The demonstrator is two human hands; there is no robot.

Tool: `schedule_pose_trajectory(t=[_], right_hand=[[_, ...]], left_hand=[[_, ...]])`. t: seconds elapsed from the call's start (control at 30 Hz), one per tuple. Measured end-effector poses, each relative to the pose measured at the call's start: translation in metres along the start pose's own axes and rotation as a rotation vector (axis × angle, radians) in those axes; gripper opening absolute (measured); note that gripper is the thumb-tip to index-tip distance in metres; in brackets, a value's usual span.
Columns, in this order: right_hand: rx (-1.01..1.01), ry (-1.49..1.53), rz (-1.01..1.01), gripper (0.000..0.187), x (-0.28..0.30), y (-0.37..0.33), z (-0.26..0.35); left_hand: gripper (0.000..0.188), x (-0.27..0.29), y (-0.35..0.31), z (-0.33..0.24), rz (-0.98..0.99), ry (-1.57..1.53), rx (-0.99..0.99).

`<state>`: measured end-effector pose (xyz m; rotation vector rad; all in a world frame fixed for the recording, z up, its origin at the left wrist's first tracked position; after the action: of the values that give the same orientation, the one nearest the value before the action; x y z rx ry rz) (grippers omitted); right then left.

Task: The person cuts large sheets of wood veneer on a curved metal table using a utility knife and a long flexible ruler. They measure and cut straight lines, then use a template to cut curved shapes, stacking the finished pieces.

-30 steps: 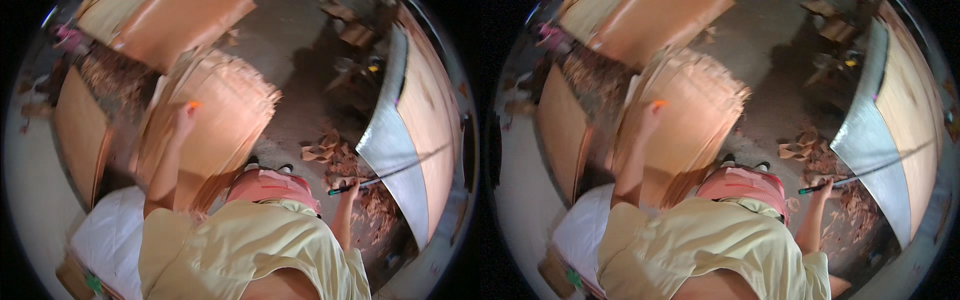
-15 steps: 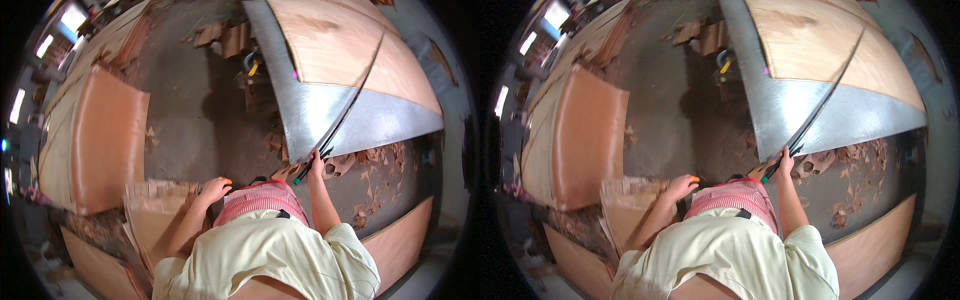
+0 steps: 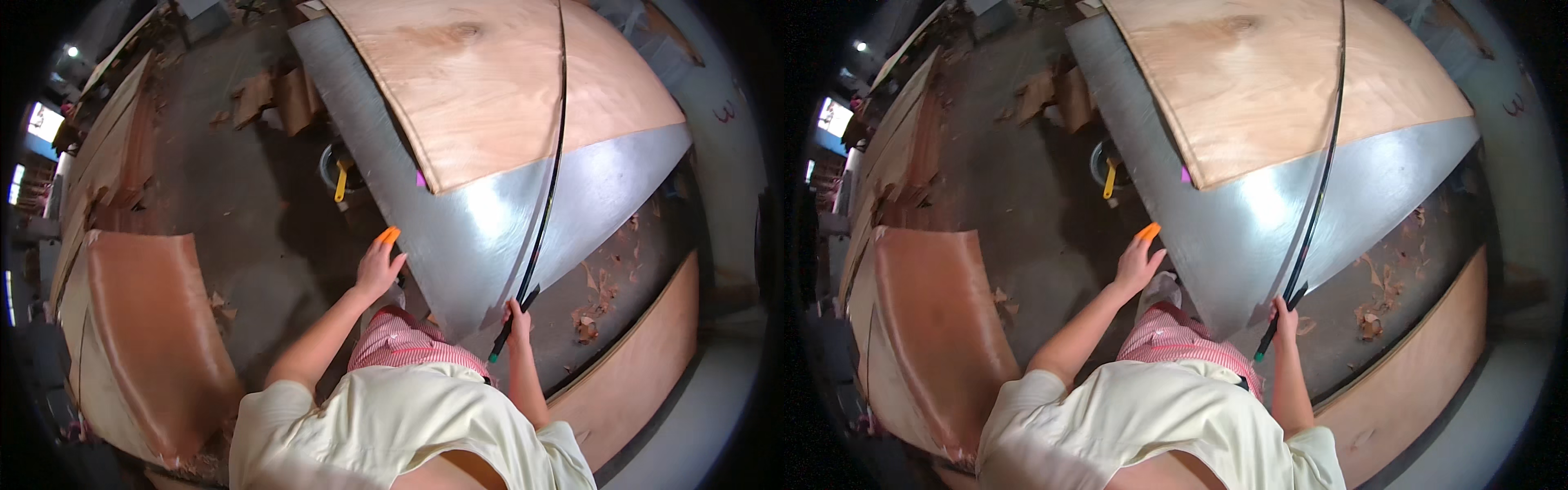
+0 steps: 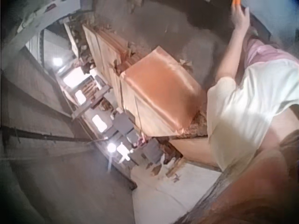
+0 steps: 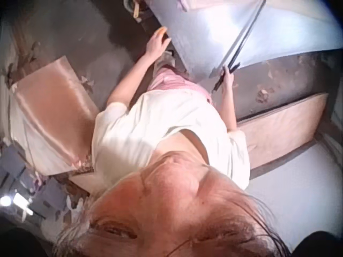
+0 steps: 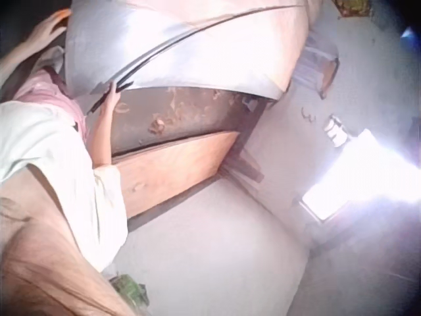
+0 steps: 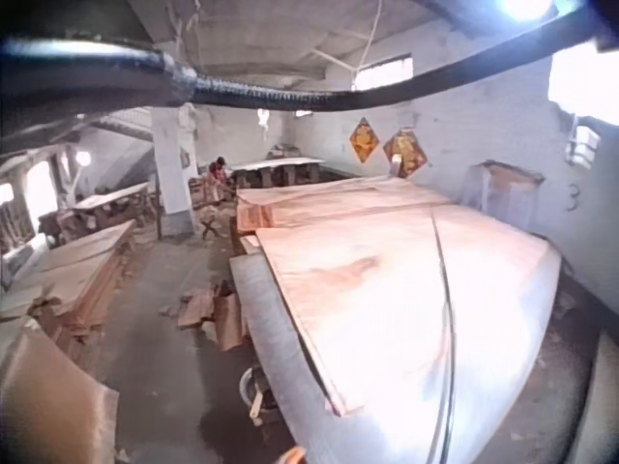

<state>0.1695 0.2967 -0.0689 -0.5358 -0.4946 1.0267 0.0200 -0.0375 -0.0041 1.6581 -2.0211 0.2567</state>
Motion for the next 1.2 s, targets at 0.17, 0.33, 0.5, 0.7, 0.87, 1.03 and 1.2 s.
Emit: schedule_pose_trajectory(t=[0.17, 0.33, 0.5, 0.7, 0.87, 1.03, 1.2], right_hand=[[-0.082, 0.0, -0.083, 0.021, -0.012, -0.02, 0.029], [-0.108, 0.059, -0.094, 0.02, -0.038, -0.027, 0.063], [-0.123, 0.068, -0.102, 0.02, -0.052, -0.033, 0.071], [-0.102, 0.044, -0.122, 0.021, -0.054, -0.036, 0.083], [-0.07, 0.013, -0.144, 0.021, -0.044, -0.036, 0.083], [-0.072, 0.06, -0.159, 0.02, -0.035, -0.038, 0.075], [-0.074, 0.081, -0.142, 0.019, -0.038, -0.043, 0.077]], left_hand=[[0.063, -0.056, 0.124, 0.016, 0.184, 0.241, -0.246], [0.073, -0.07, 0.185, 0.059, 0.294, 0.437, -0.245], [0.075, -0.039, 0.253, 0.057, 0.113, 0.348, -0.195], [0.036, -0.029, 0.301, 0.036, -0.119, 0.213, -0.165], [0.034, -0.038, 0.315, 0.065, -0.19, -0.313, -0.062], [0.052, -0.026, 0.332, 0.077, -0.497, -0.69, 0.33], [0.054, -0.034, 0.354, 0.086, -0.038, -1.221, 0.595]])
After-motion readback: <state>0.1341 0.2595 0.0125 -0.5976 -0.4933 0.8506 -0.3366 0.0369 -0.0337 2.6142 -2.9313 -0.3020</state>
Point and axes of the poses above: each hand's wrist, its own y-axis towards the middle knuckle, its own x-axis out of the back of the hand, z = x × y, the point moved 3 cm from there along y, towards the middle knuckle, and after that the axes turned 14 degrees about -y, right-handed, at the moved point
